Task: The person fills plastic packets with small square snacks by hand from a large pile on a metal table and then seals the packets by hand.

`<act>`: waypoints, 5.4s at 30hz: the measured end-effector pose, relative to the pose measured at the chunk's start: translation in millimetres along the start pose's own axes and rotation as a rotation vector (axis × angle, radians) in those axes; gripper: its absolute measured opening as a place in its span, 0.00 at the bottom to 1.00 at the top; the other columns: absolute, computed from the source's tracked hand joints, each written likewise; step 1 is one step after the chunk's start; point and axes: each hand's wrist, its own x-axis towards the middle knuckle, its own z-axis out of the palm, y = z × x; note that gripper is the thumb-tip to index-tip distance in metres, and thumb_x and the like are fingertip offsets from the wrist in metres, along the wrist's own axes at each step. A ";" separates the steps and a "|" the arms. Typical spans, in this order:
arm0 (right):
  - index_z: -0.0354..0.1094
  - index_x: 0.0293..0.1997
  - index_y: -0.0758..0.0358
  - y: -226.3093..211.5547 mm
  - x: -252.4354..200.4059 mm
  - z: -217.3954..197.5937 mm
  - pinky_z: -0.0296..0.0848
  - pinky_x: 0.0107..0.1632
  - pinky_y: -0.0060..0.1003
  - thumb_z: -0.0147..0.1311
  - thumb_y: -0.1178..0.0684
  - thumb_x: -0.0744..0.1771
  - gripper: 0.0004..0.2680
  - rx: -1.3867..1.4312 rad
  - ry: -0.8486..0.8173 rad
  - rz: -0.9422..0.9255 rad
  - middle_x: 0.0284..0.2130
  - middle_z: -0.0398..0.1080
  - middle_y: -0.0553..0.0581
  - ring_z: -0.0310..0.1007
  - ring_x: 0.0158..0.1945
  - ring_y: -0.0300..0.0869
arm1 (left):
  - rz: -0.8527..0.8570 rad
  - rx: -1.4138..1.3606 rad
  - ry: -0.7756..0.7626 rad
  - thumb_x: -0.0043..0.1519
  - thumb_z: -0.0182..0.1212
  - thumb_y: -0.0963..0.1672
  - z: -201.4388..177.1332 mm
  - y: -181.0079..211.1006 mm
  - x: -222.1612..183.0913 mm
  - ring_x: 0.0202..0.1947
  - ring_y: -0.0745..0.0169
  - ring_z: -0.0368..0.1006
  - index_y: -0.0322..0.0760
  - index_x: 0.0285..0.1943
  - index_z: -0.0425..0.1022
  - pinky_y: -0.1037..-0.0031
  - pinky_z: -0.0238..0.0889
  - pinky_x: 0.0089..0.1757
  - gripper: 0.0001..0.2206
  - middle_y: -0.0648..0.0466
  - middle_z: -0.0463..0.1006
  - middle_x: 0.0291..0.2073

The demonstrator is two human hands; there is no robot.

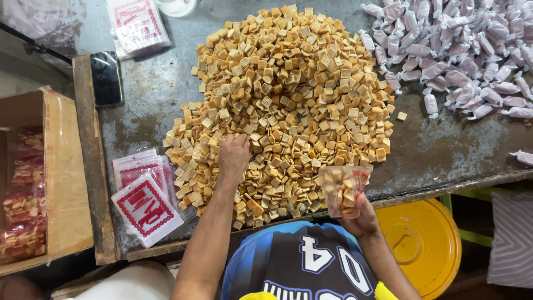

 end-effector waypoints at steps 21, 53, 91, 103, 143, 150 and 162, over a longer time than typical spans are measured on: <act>0.53 0.71 0.58 -12.5 15.1 -10.5 0.74 0.50 0.61 0.44 0.46 0.70 0.20 0.053 -0.032 0.069 0.62 0.66 0.64 0.75 0.53 0.56 | -0.345 -0.040 -0.114 0.65 0.58 0.48 -30.4 34.2 13.3 0.41 0.32 0.79 0.37 0.50 0.69 0.47 0.76 0.41 0.12 0.40 0.75 0.43; 0.61 0.63 0.57 -63.8 24.9 -8.5 0.79 0.43 0.67 0.50 0.48 0.69 0.16 0.078 0.110 0.110 0.55 0.73 0.66 0.79 0.48 0.60 | -0.693 -1.363 0.239 0.60 0.65 0.45 -47.8 46.6 27.1 0.21 0.71 0.67 0.41 0.42 0.74 0.82 0.69 0.27 0.07 0.52 0.74 0.32; 0.63 0.53 0.70 -25.8 29.0 15.0 0.82 0.36 0.64 0.51 0.58 0.67 0.11 -0.086 0.242 0.047 0.37 0.74 0.74 0.81 0.33 0.63 | -0.439 -0.294 0.208 0.64 0.59 0.53 -54.8 23.0 34.6 0.44 0.46 0.78 0.51 0.52 0.82 0.58 0.72 0.43 0.14 0.49 0.81 0.40; 0.67 0.51 0.63 -57.2 52.3 40.9 0.81 0.40 0.65 0.54 0.53 0.67 0.10 -0.036 0.227 0.146 0.41 0.78 0.71 0.82 0.41 0.61 | -0.666 -1.451 0.127 0.68 0.62 0.43 -63.1 37.1 -32.1 0.19 0.76 0.72 0.43 0.45 0.75 0.84 0.76 0.26 0.01 0.56 0.78 0.30; 0.65 0.50 0.55 6.9 44.0 43.8 0.78 0.47 0.68 0.44 0.48 0.69 0.08 -0.003 0.181 0.114 0.47 0.76 0.68 0.79 0.48 0.65 | -0.588 -1.922 -0.235 0.62 0.62 0.48 -48.0 59.0 -40.9 0.23 0.66 0.73 0.41 0.41 0.77 0.75 0.73 0.28 0.08 0.52 0.76 0.30; 0.61 0.66 0.53 -7.0 51.4 100.4 0.78 0.50 0.63 0.38 0.42 0.71 0.17 0.034 0.114 0.066 0.58 0.70 0.64 0.75 0.54 0.63 | -0.667 -1.568 -0.324 0.65 0.64 0.47 -41.4 58.0 -23.1 0.25 0.68 0.69 0.40 0.41 0.77 0.78 0.74 0.31 0.07 0.53 0.74 0.31; 0.62 0.68 0.48 -12.0 30.7 92.8 0.73 0.56 0.65 0.37 0.42 0.71 0.17 0.180 0.099 0.021 0.63 0.67 0.54 0.72 0.59 0.57 | 0.081 -0.147 -0.299 0.63 0.62 0.47 10.7 114.4 -38.9 0.40 0.35 0.79 0.36 0.52 0.78 0.50 0.75 0.43 0.13 0.41 0.78 0.41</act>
